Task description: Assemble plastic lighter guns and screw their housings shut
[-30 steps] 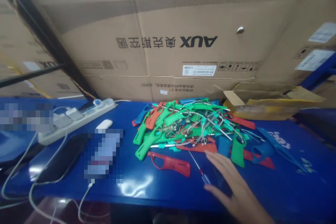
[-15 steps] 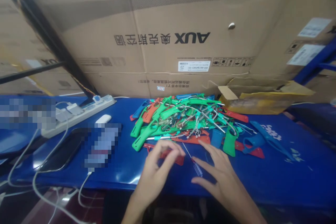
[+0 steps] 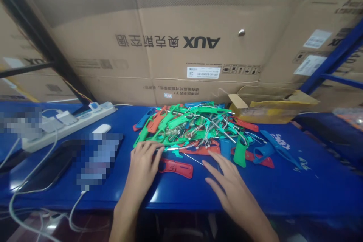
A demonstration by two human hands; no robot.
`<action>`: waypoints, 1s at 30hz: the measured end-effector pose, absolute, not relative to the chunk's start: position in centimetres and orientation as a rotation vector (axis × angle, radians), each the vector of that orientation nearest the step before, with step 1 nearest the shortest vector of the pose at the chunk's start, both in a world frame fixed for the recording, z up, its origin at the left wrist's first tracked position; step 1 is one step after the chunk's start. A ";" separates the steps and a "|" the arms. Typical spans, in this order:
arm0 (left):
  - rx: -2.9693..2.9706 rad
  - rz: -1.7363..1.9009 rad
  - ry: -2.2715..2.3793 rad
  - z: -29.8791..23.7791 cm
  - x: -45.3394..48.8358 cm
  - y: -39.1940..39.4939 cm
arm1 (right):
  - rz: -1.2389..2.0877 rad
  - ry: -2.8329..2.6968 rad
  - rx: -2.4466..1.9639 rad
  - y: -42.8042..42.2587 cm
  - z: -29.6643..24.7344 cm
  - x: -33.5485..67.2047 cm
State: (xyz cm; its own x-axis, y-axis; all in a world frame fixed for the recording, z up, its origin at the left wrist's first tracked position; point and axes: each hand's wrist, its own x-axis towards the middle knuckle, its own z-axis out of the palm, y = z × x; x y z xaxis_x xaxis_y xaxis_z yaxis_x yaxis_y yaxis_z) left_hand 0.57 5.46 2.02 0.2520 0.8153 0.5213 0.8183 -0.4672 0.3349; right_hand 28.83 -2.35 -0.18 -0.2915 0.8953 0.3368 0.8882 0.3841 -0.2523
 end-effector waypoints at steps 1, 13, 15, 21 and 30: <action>-2.489 -0.996 -1.612 2.2 0.5 5.6 | 0.022 -2.223 -1.541 -2.4 -0.3 28.9; -2.696 -0.875 -1.352 3.6 2.6 6.8 | 0.000 -2.133 -1.620 -2.5 -1.7 29.2; -2.717 -0.926 -1.323 4.0 2.2 6.5 | 0.015 -2.121 -1.602 -2.4 -1.7 29.2; -2.754 -1.206 -1.144 5.5 2.2 5.2 | 0.001 -1.953 -1.508 -2.5 -0.7 29.1; -2.849 -1.251 -1.082 4.8 1.1 2.4 | 0.267 -1.792 -1.458 -3.0 0.7 27.1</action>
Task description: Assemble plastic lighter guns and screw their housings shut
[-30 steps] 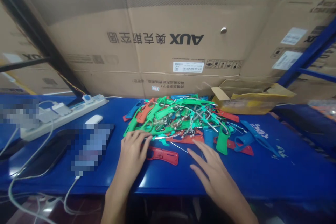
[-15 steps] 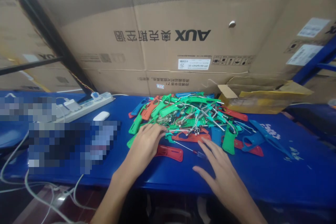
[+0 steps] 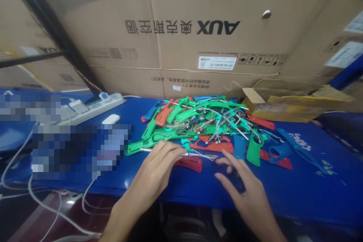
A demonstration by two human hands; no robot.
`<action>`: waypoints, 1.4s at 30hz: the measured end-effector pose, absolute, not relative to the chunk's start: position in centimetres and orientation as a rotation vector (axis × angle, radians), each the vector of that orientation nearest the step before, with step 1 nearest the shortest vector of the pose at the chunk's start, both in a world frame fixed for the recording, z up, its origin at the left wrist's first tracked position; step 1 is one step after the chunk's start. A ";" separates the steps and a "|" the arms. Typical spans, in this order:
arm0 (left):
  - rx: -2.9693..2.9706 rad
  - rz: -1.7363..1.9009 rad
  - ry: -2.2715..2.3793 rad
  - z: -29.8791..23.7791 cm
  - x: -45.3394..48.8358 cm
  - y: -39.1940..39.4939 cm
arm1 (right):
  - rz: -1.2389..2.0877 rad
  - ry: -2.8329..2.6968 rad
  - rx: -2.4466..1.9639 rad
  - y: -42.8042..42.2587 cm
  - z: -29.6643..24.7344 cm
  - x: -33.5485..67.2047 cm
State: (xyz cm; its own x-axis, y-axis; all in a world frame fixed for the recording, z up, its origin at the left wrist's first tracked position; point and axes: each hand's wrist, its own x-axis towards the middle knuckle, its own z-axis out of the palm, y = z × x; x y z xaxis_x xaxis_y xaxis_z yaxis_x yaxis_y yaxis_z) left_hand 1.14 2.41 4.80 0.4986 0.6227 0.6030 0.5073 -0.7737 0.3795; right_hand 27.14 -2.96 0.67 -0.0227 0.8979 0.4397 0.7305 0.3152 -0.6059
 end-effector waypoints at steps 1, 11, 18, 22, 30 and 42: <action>2.565 1.139 1.006 4.5 0.8 2.1 | 0.282 -1.834 -1.445 -2.8 0.8 26.5; 2.396 1.061 1.244 2.2 -3.4 1.3 | 0.039 -2.098 -1.472 -0.2 0.8 21.9; 2.321 1.028 1.293 1.5 -3.5 1.0 | 0.021 -2.219 -1.462 -0.4 0.4 23.0; 2.398 0.997 1.241 1.5 -3.2 0.9 | -0.038 -2.263 -1.455 -1.5 0.1 24.8; 2.428 0.962 1.191 1.6 -3.2 0.7 | -0.107 -2.203 -1.463 -1.0 0.8 23.9; 2.363 0.963 1.191 1.3 -3.2 1.2 | 0.032 -2.215 -1.385 0.5 0.6 22.1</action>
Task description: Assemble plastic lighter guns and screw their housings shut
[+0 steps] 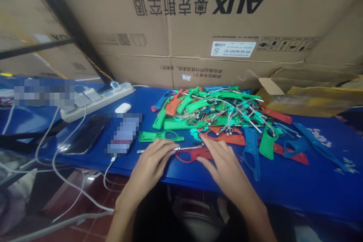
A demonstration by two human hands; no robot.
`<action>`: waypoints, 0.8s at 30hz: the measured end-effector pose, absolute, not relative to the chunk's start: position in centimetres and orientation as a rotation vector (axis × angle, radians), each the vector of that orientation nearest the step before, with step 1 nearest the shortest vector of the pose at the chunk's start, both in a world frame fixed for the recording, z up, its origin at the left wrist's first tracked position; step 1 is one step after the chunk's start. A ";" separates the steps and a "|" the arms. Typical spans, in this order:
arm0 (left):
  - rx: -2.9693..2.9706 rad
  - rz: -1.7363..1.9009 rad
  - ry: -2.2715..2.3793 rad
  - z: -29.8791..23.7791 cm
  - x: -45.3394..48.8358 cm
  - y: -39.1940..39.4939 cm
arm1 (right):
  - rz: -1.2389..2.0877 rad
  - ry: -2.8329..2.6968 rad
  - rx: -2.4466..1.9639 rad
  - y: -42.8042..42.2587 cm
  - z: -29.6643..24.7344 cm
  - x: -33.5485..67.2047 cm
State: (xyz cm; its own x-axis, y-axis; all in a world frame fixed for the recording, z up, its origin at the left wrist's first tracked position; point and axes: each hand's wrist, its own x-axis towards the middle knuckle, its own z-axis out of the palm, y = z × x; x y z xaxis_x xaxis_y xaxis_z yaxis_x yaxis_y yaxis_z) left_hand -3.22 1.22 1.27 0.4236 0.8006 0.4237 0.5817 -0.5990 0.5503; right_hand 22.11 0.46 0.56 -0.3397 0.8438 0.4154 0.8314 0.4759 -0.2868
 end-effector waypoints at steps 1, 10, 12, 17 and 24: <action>2.356 0.966 1.186 1.3 -3.2 1.2 | 0.048 -2.206 -1.378 0.5 0.6 22.1; 2.303 1.294 1.209 1.5 -3.5 0.9 | 0.162 -2.103 -1.286 1.6 1.6 20.5; 2.288 1.300 1.218 1.6 -3.7 0.9 | 0.192 -2.105 -1.261 1.6 1.8 20.3; 2.293 1.144 1.254 1.4 -4.5 0.3 | 0.260 -2.070 -1.229 1.0 1.4 20.5; 2.353 0.991 1.331 0.4 -4.7 -0.2 | 0.286 -2.136 -1.224 0.5 1.0 20.8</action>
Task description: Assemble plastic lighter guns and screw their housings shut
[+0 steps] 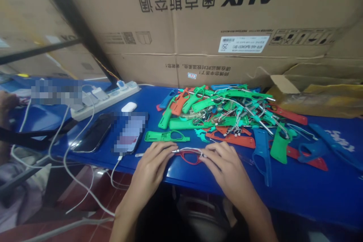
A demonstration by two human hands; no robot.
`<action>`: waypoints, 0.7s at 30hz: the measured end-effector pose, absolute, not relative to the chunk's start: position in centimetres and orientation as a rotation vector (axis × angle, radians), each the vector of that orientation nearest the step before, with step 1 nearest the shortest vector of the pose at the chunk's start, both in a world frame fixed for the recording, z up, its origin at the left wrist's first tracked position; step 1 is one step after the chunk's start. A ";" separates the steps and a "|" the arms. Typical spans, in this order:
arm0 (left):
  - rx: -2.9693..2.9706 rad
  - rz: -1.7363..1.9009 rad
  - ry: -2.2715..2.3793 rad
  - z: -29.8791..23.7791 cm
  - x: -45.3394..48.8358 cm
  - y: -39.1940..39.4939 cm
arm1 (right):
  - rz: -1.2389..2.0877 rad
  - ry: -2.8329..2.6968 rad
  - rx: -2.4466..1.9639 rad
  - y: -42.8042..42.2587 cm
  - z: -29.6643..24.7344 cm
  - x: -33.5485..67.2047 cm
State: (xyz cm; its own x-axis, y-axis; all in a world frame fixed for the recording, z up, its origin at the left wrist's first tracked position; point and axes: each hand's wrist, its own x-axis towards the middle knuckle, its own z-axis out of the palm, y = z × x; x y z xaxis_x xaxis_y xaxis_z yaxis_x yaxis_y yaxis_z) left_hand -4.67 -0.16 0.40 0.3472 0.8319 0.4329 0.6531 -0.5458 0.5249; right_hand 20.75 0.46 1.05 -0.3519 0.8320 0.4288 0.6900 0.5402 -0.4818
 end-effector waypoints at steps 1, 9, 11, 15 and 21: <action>2.365 0.988 1.336 0.4 -4.6 -0.1 | 0.277 -2.153 -1.233 0.4 1.0 20.8; 2.427 0.981 1.340 1.0 -4.2 0.0 | 0.449 -2.200 -1.280 0.3 1.3 21.1; 2.423 0.985 1.342 1.1 -4.1 0.0 | 0.483 -2.186 -1.279 0.4 1.3 21.1; 2.383 1.006 1.335 1.1 -4.1 0.1 | 0.527 -2.132 -1.272 0.3 0.8 21.3; 2.349 1.028 1.318 1.2 -4.2 0.3 | 0.581 -2.044 -1.259 0.1 0.5 21.4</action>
State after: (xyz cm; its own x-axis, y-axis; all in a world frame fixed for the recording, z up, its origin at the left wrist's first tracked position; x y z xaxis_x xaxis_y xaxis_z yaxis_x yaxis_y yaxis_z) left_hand -4.22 0.29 1.17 0.3390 0.8237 0.4546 0.6414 -0.5559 0.5288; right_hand 21.40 0.06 0.46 -0.3199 0.8982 0.3015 0.6057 0.4386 -0.6639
